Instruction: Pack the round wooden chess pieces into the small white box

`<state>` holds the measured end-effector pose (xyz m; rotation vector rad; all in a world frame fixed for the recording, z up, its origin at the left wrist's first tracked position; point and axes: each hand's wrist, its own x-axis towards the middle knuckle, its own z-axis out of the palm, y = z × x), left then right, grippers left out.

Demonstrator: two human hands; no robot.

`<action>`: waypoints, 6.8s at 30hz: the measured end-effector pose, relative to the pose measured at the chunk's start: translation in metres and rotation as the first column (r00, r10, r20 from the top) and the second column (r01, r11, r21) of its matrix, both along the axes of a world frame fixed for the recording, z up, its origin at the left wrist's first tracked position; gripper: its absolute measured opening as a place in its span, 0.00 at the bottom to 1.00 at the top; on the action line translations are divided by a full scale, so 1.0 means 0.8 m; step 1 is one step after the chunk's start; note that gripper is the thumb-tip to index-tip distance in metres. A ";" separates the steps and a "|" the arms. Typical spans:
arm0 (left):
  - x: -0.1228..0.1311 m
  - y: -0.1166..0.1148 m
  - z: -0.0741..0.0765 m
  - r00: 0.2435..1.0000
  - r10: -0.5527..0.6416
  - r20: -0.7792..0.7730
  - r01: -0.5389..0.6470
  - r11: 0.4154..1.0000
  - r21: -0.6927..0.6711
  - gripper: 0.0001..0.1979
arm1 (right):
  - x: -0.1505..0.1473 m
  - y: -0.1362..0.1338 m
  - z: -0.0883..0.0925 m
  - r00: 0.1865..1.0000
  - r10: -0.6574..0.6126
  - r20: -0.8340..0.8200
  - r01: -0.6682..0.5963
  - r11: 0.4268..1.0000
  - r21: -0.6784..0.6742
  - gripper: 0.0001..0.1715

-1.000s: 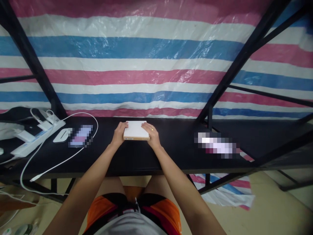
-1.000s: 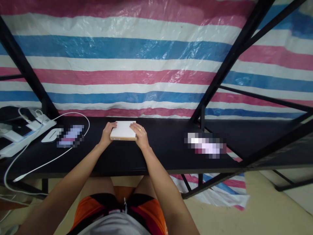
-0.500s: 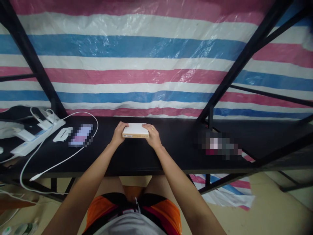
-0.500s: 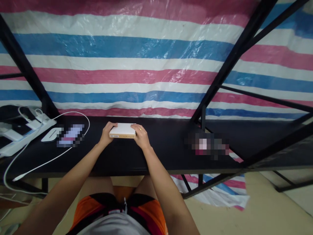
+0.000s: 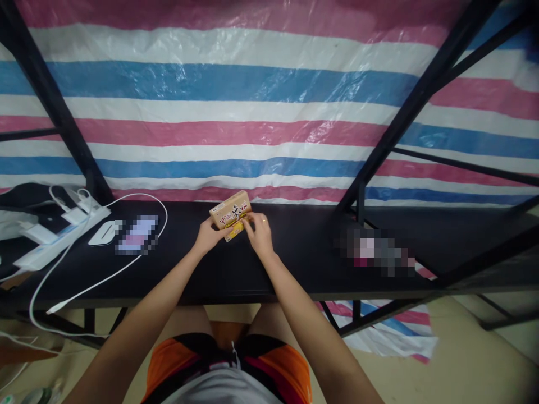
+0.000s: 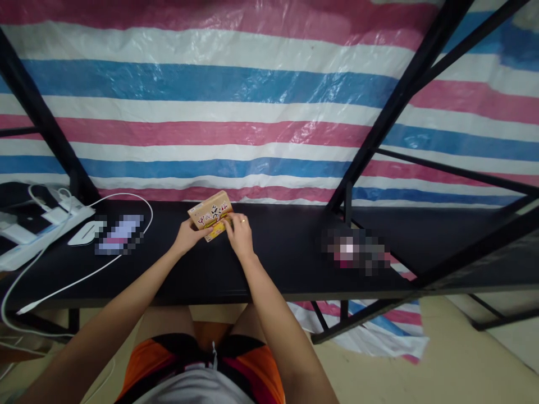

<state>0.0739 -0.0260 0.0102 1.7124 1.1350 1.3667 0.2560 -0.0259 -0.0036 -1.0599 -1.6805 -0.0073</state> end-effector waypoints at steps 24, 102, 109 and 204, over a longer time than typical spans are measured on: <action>-0.001 0.011 -0.006 0.917 -0.151 0.368 0.251 0.938 -0.239 0.32 | -0.001 -0.004 0.008 0.421 0.296 -0.857 -0.824 0.520 -0.225 0.24; -0.004 -0.006 0.018 0.901 -0.238 0.362 0.288 0.954 -0.088 0.46 | 0.019 0.004 0.005 0.653 0.190 -0.733 -0.701 0.518 -0.490 0.24; 0.000 -0.015 0.024 0.922 -0.266 0.283 0.266 0.963 0.041 0.42 | 0.012 0.003 0.005 0.511 0.190 -0.838 -0.813 0.425 -0.399 0.22; -0.020 0.029 -0.017 0.970 0.025 -0.241 -0.053 0.992 -0.111 0.22 | 0.021 0.023 -0.009 0.983 -0.051 -0.179 -0.067 0.800 -0.596 0.32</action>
